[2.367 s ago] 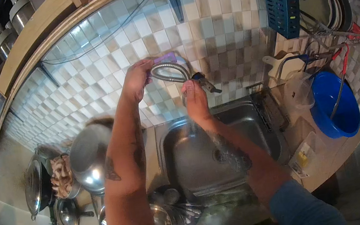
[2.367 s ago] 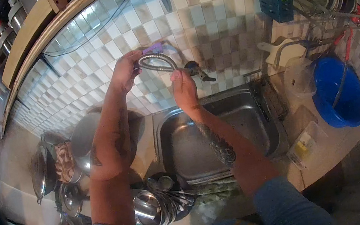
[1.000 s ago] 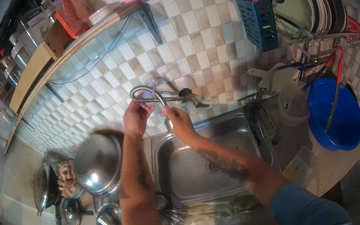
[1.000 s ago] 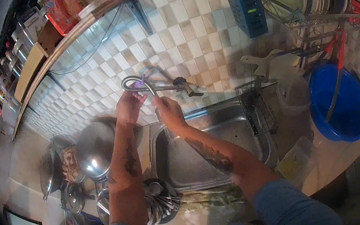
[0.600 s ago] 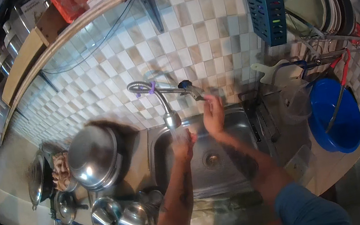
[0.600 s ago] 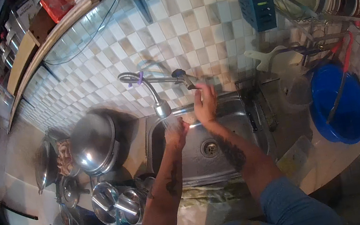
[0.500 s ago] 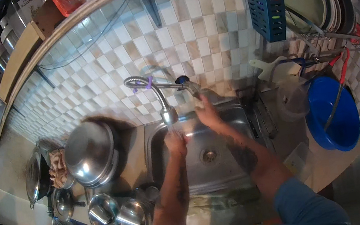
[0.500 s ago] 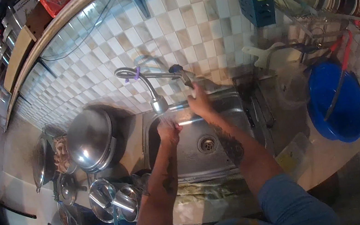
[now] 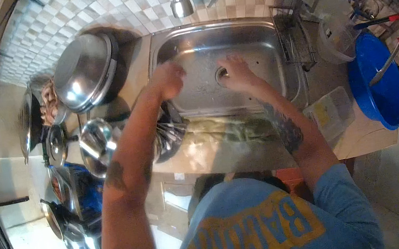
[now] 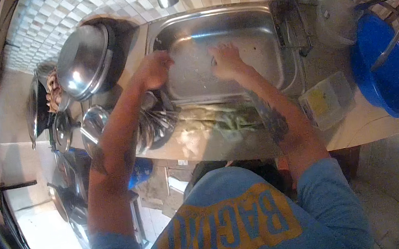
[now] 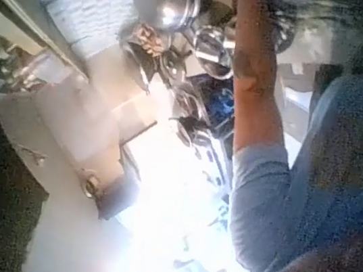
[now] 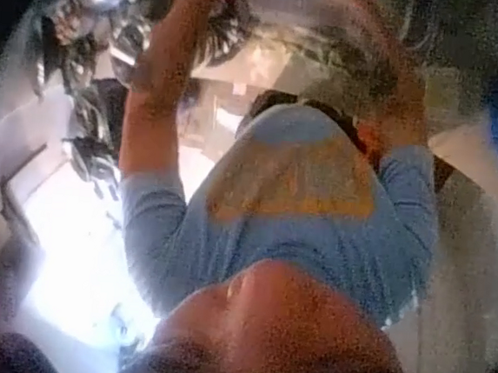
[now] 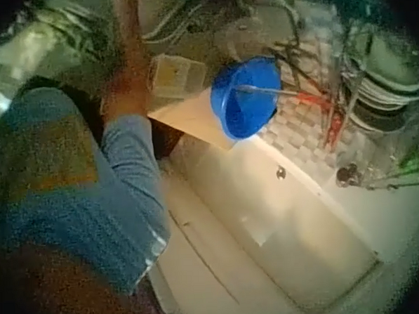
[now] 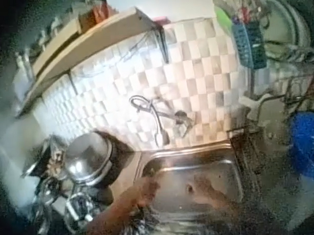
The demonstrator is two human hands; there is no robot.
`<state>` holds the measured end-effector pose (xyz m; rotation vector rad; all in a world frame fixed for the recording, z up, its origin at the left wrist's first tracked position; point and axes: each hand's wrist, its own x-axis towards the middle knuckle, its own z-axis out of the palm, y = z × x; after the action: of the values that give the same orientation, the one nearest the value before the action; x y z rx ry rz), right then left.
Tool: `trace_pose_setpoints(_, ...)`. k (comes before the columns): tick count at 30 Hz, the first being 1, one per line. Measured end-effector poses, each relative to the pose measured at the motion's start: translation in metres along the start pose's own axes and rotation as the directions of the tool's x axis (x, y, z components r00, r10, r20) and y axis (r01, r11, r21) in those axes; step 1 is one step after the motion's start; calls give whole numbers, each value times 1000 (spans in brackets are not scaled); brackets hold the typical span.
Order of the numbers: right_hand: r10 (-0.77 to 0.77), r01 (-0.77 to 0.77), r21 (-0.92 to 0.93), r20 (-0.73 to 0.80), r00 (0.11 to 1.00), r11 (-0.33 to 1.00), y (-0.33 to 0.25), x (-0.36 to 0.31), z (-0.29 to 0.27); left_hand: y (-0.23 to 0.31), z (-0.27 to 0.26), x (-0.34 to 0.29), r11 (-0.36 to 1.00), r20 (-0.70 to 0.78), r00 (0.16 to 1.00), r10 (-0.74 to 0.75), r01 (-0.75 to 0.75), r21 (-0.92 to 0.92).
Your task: Washing and scrubbing pans and containers in a sink.
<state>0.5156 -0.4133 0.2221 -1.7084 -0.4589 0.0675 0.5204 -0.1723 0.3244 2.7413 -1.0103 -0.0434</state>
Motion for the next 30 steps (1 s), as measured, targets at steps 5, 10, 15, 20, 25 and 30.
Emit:
trace_pose_setpoints(5,-99,10,-432,-182,978,902,-14,-123,9,69,41,-84,890,177,936,-305,346,-297)
trace_pose_setpoints(10,-209,-19,-822,-167,964,569,-20,-216,9,89,114,-140,953,31,995,-90,77,292)
trace_pose_setpoints(15,-18,-93,-830,-123,992,549,-13,-217,-7,72,132,-104,971,-58,996,-61,72,228)
trace_pose_setpoints(20,-194,-148,-758,-342,920,636,-79,-176,-21,68,120,-87,913,-224,943,-246,148,-379)
trace_pose_setpoints(25,-276,-93,-808,-303,912,581,-131,-168,-17,63,117,-90,792,-199,953,-229,63,-608)
trace_pose_setpoints(30,-309,-74,-775,-335,890,628,-152,-177,-9,73,115,-107,995,-254,966,-57,33,-96)
